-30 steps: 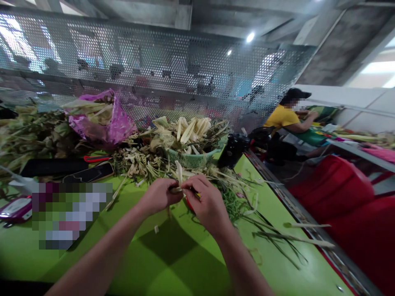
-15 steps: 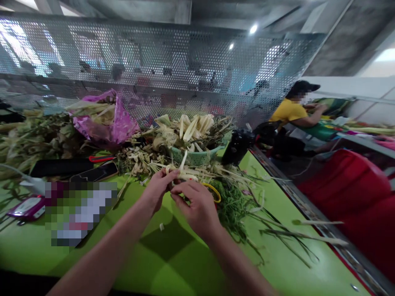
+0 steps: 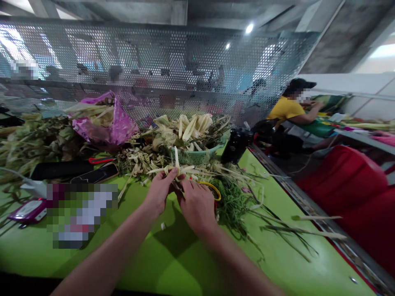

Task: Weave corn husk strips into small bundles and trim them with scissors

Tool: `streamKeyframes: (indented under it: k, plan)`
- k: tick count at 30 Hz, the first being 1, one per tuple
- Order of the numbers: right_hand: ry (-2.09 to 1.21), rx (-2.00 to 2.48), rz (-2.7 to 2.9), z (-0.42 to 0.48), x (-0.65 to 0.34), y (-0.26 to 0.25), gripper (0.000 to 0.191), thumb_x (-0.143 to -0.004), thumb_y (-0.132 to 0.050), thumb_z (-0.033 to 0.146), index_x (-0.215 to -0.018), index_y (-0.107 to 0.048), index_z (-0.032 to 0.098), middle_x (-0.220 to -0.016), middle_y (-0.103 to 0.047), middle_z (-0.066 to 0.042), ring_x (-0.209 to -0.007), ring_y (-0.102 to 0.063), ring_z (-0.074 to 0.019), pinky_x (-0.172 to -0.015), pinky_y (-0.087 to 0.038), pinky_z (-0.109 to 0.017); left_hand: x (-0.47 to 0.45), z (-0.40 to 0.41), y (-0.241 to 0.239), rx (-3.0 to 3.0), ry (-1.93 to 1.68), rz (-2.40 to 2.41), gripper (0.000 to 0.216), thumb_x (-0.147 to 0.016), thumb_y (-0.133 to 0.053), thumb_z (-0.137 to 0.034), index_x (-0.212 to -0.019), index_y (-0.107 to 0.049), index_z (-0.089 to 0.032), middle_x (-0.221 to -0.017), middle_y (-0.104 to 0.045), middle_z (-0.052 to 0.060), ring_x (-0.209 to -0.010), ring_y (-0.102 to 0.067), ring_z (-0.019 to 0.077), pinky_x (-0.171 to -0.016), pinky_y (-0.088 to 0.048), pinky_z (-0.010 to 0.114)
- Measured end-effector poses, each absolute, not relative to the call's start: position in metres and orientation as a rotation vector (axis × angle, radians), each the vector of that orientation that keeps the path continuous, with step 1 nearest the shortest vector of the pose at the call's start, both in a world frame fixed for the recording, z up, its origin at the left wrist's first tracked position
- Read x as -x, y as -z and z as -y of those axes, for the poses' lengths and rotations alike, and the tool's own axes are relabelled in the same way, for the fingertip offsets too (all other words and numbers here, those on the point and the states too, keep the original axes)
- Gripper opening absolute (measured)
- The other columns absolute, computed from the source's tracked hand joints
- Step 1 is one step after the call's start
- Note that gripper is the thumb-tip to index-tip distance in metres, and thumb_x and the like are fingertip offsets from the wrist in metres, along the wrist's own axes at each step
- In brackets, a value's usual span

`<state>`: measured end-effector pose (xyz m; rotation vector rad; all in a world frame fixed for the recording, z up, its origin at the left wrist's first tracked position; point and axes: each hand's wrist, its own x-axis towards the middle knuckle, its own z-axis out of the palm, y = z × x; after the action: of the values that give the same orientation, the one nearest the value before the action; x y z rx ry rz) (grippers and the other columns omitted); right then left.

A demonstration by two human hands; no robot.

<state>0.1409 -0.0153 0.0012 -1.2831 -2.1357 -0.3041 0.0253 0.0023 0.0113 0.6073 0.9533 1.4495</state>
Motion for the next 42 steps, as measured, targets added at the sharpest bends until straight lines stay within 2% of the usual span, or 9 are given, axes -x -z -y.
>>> streamKeyframes:
  k: [7,13,16,20,25,30,35,38,42]
  plan:
    - [0.032,1.367,2.152,0.020,-0.143,-0.008,0.005,-0.077,-0.054,0.020,-0.074,-0.057,0.020,-0.067,-0.065,-0.001,-0.059,-0.056,-0.0163,-0.056,-0.032,-0.026,-0.013,-0.007,-0.014,-0.884,-1.520,-1.119,0.032,-0.071,-0.067,-0.045,-0.079,-0.060,-0.014,-0.067,-0.066,0.002,-0.055,-0.056,0.0112,-0.056,-0.042,0.024]
    - [-0.485,1.266,2.246,0.025,-0.143,-0.021,0.006,-0.070,-0.056,0.014,-0.069,-0.058,0.019,-0.067,-0.063,0.001,-0.060,-0.055,-0.0146,-0.056,-0.036,-0.024,-0.001,-0.014,-0.012,-0.956,-1.554,-1.140,0.031,-0.072,-0.066,-0.045,-0.072,-0.055,-0.016,-0.058,-0.061,-0.001,-0.051,-0.049,0.0087,-0.053,-0.038,0.022]
    - [-0.717,1.207,2.196,0.018,-0.151,-0.023,0.006,-0.075,-0.060,0.023,-0.070,-0.060,0.019,-0.063,-0.059,0.002,-0.056,-0.050,-0.0126,-0.052,-0.034,-0.023,0.000,-0.013,-0.012,-1.036,-1.472,-1.124,0.032,-0.070,-0.067,-0.046,-0.072,-0.055,-0.016,-0.056,-0.059,-0.002,-0.049,-0.046,0.0080,-0.051,-0.035,0.021]
    - [-0.922,1.212,1.724,0.005,-0.162,-0.023,0.025,-0.079,-0.062,0.042,-0.081,-0.060,0.017,-0.068,-0.056,0.002,-0.053,-0.044,-0.0095,-0.047,-0.032,-0.022,-0.005,-0.008,-0.016,-1.045,-1.376,-1.020,0.034,-0.068,-0.070,-0.045,-0.071,-0.055,-0.015,-0.055,-0.056,-0.002,-0.048,-0.044,0.0068,-0.050,-0.033,0.020]
    - [-1.252,1.104,1.335,-0.003,-0.163,-0.019,0.034,-0.075,-0.065,0.048,-0.086,-0.059,0.017,-0.067,-0.053,0.003,-0.046,-0.031,-0.0055,-0.041,-0.022,-0.020,-0.013,-0.004,-0.016,-0.988,-1.279,-0.904,0.036,-0.065,-0.074,-0.045,-0.070,-0.056,-0.014,-0.055,-0.052,-0.003,-0.049,-0.041,0.0055,-0.049,-0.030,0.019]
    - [-1.262,1.126,1.261,-0.006,-0.164,-0.016,0.039,-0.065,-0.074,0.050,-0.064,-0.053,0.017,-0.054,-0.045,0.005,-0.043,-0.028,-0.0051,-0.039,-0.019,-0.020,-0.015,-0.006,-0.011,-0.910,-1.224,-0.901,0.038,-0.068,-0.070,-0.050,-0.072,-0.063,-0.014,-0.061,-0.055,-0.001,-0.053,-0.044,0.0063,-0.053,-0.036,0.020]
    - [-1.139,1.214,1.231,-0.011,-0.173,-0.016,0.039,-0.064,-0.073,0.051,-0.065,-0.054,0.017,-0.052,-0.047,0.005,-0.042,-0.032,-0.0062,-0.040,-0.021,-0.021,-0.011,-0.005,-0.016,-0.836,-1.220,-0.912,0.038,-0.068,-0.069,-0.052,-0.077,-0.064,-0.015,-0.075,-0.063,0.004,-0.068,-0.054,0.0114,-0.061,-0.043,0.022]
    - [-1.093,1.236,1.311,-0.012,-0.176,-0.017,0.036,-0.067,-0.071,0.050,-0.067,-0.055,0.017,-0.055,-0.051,0.004,-0.046,-0.040,-0.0083,-0.043,-0.029,-0.021,-0.007,-0.004,-0.018,-0.927,-1.214,-0.943,0.039,-0.070,-0.066,-0.054,-0.076,-0.062,-0.016,-0.077,-0.063,0.004,-0.070,-0.055,0.0128,-0.062,-0.042,0.023]
    - [-1.100,1.167,1.439,-0.009,-0.175,-0.020,0.035,-0.071,-0.069,0.048,-0.088,-0.065,0.018,-0.079,-0.065,-0.002,-0.069,-0.058,-0.0158,-0.060,-0.045,-0.026,-0.007,-0.004,-0.016,-1.144,-1.199,-0.968,0.040,-0.075,-0.060,-0.055,-0.071,-0.059,-0.016,-0.064,-0.053,0.000,-0.059,-0.046,0.0093,-0.057,-0.037,0.022]
